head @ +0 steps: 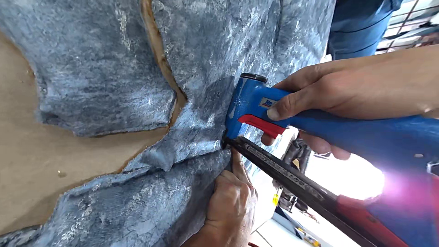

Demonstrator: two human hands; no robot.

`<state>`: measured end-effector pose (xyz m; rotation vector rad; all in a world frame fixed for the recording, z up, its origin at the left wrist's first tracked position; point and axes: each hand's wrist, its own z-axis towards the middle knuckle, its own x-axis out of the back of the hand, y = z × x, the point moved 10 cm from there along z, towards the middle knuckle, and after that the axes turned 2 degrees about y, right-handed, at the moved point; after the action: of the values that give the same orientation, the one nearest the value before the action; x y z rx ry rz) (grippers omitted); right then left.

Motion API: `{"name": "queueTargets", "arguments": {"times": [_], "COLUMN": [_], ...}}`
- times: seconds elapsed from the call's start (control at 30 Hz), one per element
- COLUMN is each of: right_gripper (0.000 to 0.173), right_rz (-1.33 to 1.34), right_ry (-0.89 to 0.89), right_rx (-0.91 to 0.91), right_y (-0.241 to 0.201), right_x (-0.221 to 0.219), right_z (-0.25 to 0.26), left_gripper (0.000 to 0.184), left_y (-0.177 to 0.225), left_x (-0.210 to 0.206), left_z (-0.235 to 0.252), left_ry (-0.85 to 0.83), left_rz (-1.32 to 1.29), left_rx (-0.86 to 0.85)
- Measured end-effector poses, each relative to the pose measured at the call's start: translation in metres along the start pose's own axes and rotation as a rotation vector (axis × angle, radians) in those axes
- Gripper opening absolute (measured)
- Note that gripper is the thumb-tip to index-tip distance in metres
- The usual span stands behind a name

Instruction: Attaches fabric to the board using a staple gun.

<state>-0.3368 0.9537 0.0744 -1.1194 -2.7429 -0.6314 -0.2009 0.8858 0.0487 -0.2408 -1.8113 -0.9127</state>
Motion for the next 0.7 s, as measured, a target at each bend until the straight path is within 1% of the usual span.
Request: {"name": "queueTargets", "arguments": {"times": [0.07,0.13,0.17,0.23,0.27,0.33,0.37,0.4,0.43,0.47,0.5,0.53,0.57,0.6,0.63,0.67,0.7], "right_gripper": [0.025,0.024,0.025,0.026,0.025,0.024,0.025,0.026,0.025,0.021,0.021,0.03,0.038,0.043,0.047,0.045,0.043], "right_rz": [-0.016,-0.022,0.001,0.11,0.202,0.437,0.541,0.659,0.767,0.826,0.87,0.894,0.801,0.648,0.46,0.282,0.129], "right_ry": [-0.004,0.022,0.042,0.113,0.16,0.443,0.568,0.635,0.664,0.71,0.697,0.695,0.708,0.761,0.864,0.954,1.024], "right_rx": [0.011,0.031,0.052,0.144,0.201,0.23,0.23,0.25,0.269,0.265,0.333,0.441,0.546,0.685,0.761,0.816,0.838], "right_y": [-0.002,-0.002,0.001,0.018,0.035,0.081,0.108,0.137,0.169,0.199,0.227,0.257,0.279,0.3,0.313,0.317,0.318], "right_x": [-0.002,-0.004,0.0,0.015,0.024,0.034,0.03,0.021,0.008,-0.01,-0.03,-0.05,-0.07,-0.092,-0.115,-0.136,-0.157], "right_z": [0.0,-0.005,-0.009,-0.028,-0.044,-0.091,-0.115,-0.132,-0.143,-0.149,-0.151,-0.152,-0.155,-0.156,-0.154,-0.149,-0.144], "left_gripper": [0.033,0.031,0.032,0.038,0.042,0.048,0.05,0.053,0.052,0.048,0.041,0.032,0.03,0.033,0.038,0.042,0.045], "left_y": [-0.001,-0.004,-0.005,-0.004,-0.003,-0.002,-0.001,-0.003,-0.005,-0.009,-0.013,-0.015,-0.012,0.002,0.03,0.069,0.108], "left_x": [0.0,0.003,0.003,-0.001,-0.003,-0.002,-0.004,-0.004,-0.002,0.006,0.016,0.023,0.026,0.023,0.017,0.012,0.01], "left_z": [-0.001,-0.002,-0.001,0.0,0.0,0.0,0.0,0.0,0.0,-0.004,-0.011,-0.017,-0.023,-0.029,-0.038,-0.052,-0.069], "left_ry": [-0.005,0.036,0.048,-0.008,-0.026,0.006,-0.029,-0.059,-0.049,0.057,0.177,0.225,0.164,-0.012,-0.252,-0.509,-0.727], "left_rz": [-0.004,-0.034,-0.045,-0.042,-0.034,-0.026,-0.044,-0.074,-0.131,-0.2,-0.3,-0.453,-0.681,-0.975,-1.291,-1.578,-1.768], "left_rx": [-0.007,0.019,0.02,-0.006,-0.013,-0.02,-0.025,-0.028,-0.033,-0.044,-0.059,-0.07,-0.06,-0.028,0.019,0.097,0.216]}}
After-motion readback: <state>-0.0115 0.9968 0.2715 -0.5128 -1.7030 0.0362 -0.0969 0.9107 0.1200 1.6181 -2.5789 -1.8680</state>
